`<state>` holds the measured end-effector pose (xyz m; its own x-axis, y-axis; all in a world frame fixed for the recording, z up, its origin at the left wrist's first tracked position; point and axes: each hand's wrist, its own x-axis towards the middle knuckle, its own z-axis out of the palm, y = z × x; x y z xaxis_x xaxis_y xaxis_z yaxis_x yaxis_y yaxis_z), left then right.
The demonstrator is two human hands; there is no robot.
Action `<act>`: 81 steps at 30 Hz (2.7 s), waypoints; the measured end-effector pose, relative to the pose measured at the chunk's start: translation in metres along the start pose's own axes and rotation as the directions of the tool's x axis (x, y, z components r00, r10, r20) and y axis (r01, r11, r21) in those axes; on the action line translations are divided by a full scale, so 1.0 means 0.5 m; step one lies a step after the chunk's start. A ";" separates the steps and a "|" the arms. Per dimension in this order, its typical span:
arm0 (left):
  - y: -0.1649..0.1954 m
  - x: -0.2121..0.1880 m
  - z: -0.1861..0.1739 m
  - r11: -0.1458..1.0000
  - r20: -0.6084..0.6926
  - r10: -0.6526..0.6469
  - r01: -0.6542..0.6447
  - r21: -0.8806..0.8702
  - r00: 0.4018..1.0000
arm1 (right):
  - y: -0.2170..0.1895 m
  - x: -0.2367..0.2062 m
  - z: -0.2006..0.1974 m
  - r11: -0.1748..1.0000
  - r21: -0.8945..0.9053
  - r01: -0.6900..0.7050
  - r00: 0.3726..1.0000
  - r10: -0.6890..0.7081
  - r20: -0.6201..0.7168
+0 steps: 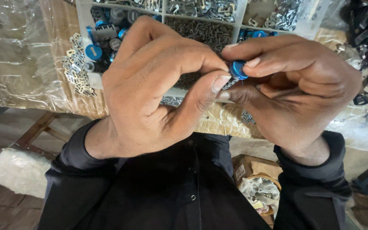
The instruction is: The person sits at a workbench assembling small lock cylinders, picking tiny pins and springs from a compartment organizer and pressing them into the open lock core held in the other hand, at one point using a small pick-like tool to seat parts. They briefly handle a cardboard box and continue pin insertion on multiple lock cores.
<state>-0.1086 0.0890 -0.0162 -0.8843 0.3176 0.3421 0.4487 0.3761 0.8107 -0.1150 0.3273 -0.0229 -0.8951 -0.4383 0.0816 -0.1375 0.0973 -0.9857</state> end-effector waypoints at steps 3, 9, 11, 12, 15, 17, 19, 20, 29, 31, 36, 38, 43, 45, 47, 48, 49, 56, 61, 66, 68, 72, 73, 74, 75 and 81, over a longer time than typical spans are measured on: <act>-0.002 0.003 0.004 0.999 -0.006 0.027 -0.026 0.029 1.000 | 0.000 0.003 0.003 1.000 0.015 0.005 1.000 -0.005 -0.001; 0.002 0.006 0.006 0.999 -0.017 0.020 -0.019 0.042 1.000 | -0.002 0.004 0.007 1.000 0.028 0.002 1.000 -0.002 -0.011; 0.005 0.006 0.006 0.997 -0.024 0.030 -0.028 0.073 0.999 | -0.001 0.003 0.008 1.000 -0.006 0.007 1.000 -0.007 -0.030; 0.006 0.006 0.004 0.996 -0.024 0.030 -0.028 0.082 0.999 | 0.000 0.003 0.008 1.000 -0.003 0.007 0.999 -0.007 -0.040; 0.009 0.005 0.004 0.997 -0.017 0.012 -0.011 0.082 1.000 | 0.005 0.001 0.009 1.000 0.027 -0.009 0.998 0.011 -0.060; 0.010 0.004 0.005 0.996 -0.020 0.019 -0.017 0.088 1.000 | 0.006 -0.002 0.009 0.999 -0.004 -0.038 0.996 0.038 -0.075; 0.011 0.003 0.008 0.996 -0.032 0.011 -0.008 0.092 0.999 | 0.006 -0.004 0.007 0.998 -0.033 -0.058 0.995 0.055 -0.087; 0.013 0.002 0.010 0.996 -0.040 -0.008 0.012 0.090 0.999 | 0.005 -0.005 0.007 0.998 -0.031 -0.058 0.994 0.055 -0.091; 0.009 -0.001 0.014 0.998 -0.062 -0.006 0.010 0.061 0.998 | 0.004 0.013 0.011 0.997 0.000 0.075 0.996 -0.075 -0.040; 0.007 0.000 0.015 0.998 -0.062 0.008 -0.004 0.058 0.998 | 0.001 0.013 0.011 0.998 0.000 0.070 0.997 -0.070 -0.031; 0.003 0.001 0.014 0.996 -0.046 0.038 -0.035 0.081 0.998 | -0.001 0.014 0.007 0.994 -0.076 0.077 0.997 -0.077 -0.002; 0.001 0.001 0.010 0.995 -0.032 0.060 -0.057 0.082 0.998 | 0.001 0.016 0.005 0.988 -0.111 0.104 0.995 -0.104 0.000; 0.001 -0.004 0.003 0.999 -0.004 -0.001 0.002 0.032 1.000 | 0.008 0.023 0.007 0.956 -0.186 0.229 0.973 -0.231 0.011; 0.000 -0.006 0.002 1.000 -0.010 -0.004 0.004 0.020 1.000 | 0.009 0.020 0.007 0.967 -0.148 0.210 0.977 -0.212 0.000; 0.000 -0.009 0.001 0.999 -0.003 -0.050 0.050 0.007 0.999 | 0.011 0.017 0.007 0.982 -0.097 0.162 0.986 -0.165 -0.022; 0.000 -0.010 -0.001 0.997 0.004 -0.071 0.071 0.001 0.997 | 0.013 0.014 0.007 0.988 -0.070 0.137 0.990 -0.140 -0.031; 0.001 -0.012 -0.002 0.996 0.011 -0.092 0.092 -0.005 0.996 | 0.014 0.012 0.006 0.990 -0.044 0.134 0.991 -0.135 -0.007; 0.002 -0.014 -0.005 0.994 0.026 -0.109 0.109 -0.022 0.994 | 0.012 0.001 -0.003 0.995 -0.044 0.089 0.995 -0.087 0.044; -0.001 -0.010 0.001 0.997 0.001 -0.074 0.074 0.002 0.997 | 0.014 -0.003 -0.009 0.991 -0.087 0.106 0.993 -0.100 0.063; 0.003 -0.010 -0.003 0.996 0.016 -0.091 0.091 0.002 0.996 | 0.014 0.008 -0.006 0.986 -0.124 0.109 0.994 -0.105 0.039; 0.002 -0.010 -0.003 0.995 0.018 -0.095 0.095 0.016 0.995 | 0.006 0.016 0.001 0.981 -0.152 0.121 0.993 -0.118 0.029; -0.002 -0.008 -0.002 0.999 0.010 -0.047 0.047 0.017 0.999 | -0.010 0.029 0.003 0.911 -0.339 0.233 0.972 -0.209 0.106; -0.003 -0.007 -0.001 0.999 0.012 -0.040 0.040 0.011 0.999 | -0.006 0.031 0.009 0.935 -0.284 0.212 0.977 -0.204 0.057; -0.004 -0.008 -0.001 0.999 0.016 -0.040 0.040 0.002 0.999 | 0.000 0.032 0.015 0.954 -0.228 0.195 0.980 -0.198 0.006; -0.004 -0.008 -0.001 0.999 0.021 -0.046 0.046 0.001 0.999 | 0.004 0.031 0.017 0.968 -0.173 0.181 0.981 -0.191 -0.046; -0.003 -0.019 0.002 0.997 0.013 -0.060 0.059 0.045 0.998 | 0.003 0.023 0.012 0.986 -0.079 0.149 0.989 -0.150 -0.015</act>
<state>-0.1005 0.0864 -0.0212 -0.9078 0.3061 0.2869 0.4012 0.4333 0.8071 -0.1229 0.3168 -0.0246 -0.8705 -0.4346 0.2309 -0.3022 0.1017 -0.9478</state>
